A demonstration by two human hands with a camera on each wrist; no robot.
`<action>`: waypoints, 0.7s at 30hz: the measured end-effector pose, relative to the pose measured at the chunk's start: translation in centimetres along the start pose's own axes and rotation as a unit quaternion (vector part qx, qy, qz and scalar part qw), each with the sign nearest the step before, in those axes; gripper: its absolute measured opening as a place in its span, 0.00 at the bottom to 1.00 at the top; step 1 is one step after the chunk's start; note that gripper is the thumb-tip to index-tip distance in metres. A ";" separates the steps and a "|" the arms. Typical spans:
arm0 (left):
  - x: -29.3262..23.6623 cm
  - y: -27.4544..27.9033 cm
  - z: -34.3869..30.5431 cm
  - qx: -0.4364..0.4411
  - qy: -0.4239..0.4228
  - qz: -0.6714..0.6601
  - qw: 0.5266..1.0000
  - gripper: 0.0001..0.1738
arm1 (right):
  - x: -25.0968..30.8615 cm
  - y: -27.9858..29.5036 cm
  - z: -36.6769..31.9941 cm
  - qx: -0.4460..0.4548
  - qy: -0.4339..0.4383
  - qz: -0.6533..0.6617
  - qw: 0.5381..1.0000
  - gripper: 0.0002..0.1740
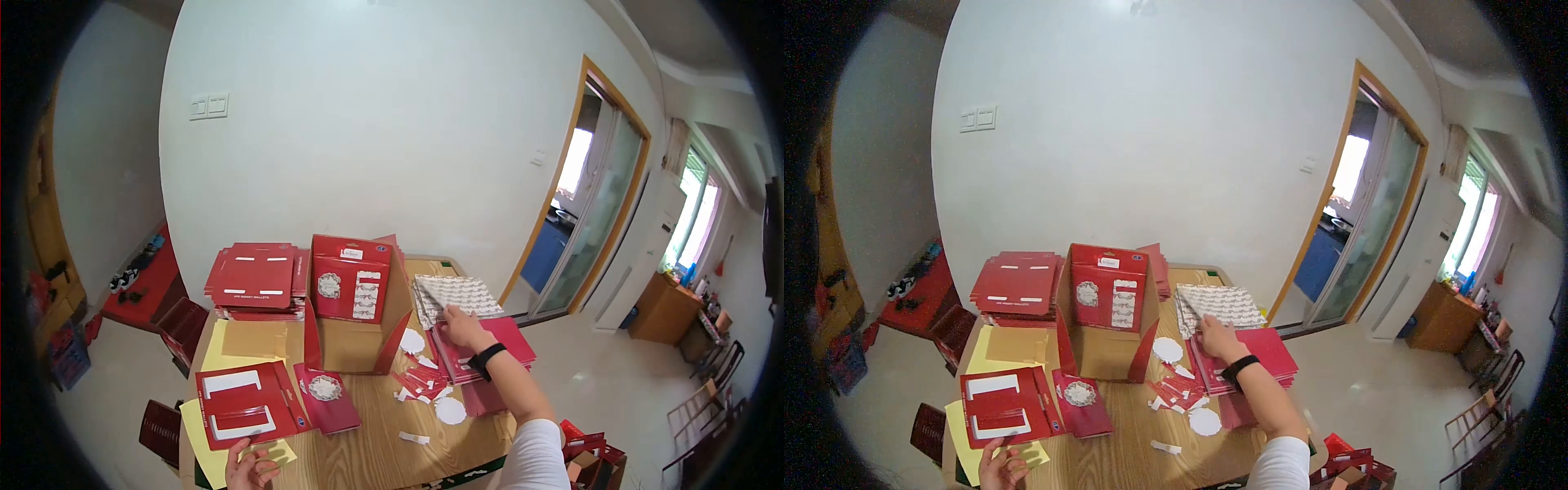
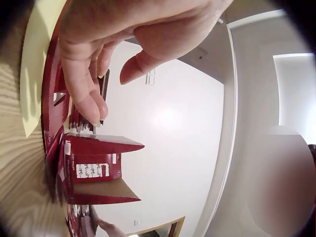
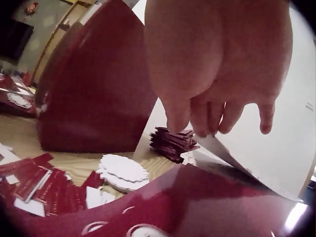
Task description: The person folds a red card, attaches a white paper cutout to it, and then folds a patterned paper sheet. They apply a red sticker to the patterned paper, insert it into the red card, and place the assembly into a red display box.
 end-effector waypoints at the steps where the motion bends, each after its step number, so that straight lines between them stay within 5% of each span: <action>1: 0.1 0.0 -0.1 0.001 0.001 0.000 1.000 0.19 | 0.3 -0.8 -0.6 0.038 0.017 -0.008 0.999 0.23; 3: 0.2 -0.2 -0.1 0.003 0.003 0.000 1.000 0.19 | 0.9 -1.2 -1.1 0.069 0.051 -0.006 0.996 0.15; 7: 0.3 -0.5 -0.2 0.007 0.006 0.006 1.000 0.19 | -0.6 0.8 0.0 -0.042 -0.031 0.123 0.991 0.16; 13: 0.5 -0.5 -0.3 0.004 0.005 0.005 1.000 0.19 | -1.0 -1.7 1.3 0.022 -0.109 0.069 0.991 0.23; 21: 0.5 -0.8 -0.3 0.004 0.009 0.005 1.000 0.19 | -2.1 -3.2 2.5 0.031 -0.097 0.067 0.993 0.21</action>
Point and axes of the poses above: each hand's wrist, its own z-axis towards the middle knuckle, its own y-axis out of the back of the hand, x = y × z, the point moved 9 cm from there along z, towards the middle knuckle, and after that the axes turned 12 degrees about -z, right-handed, at the moved point
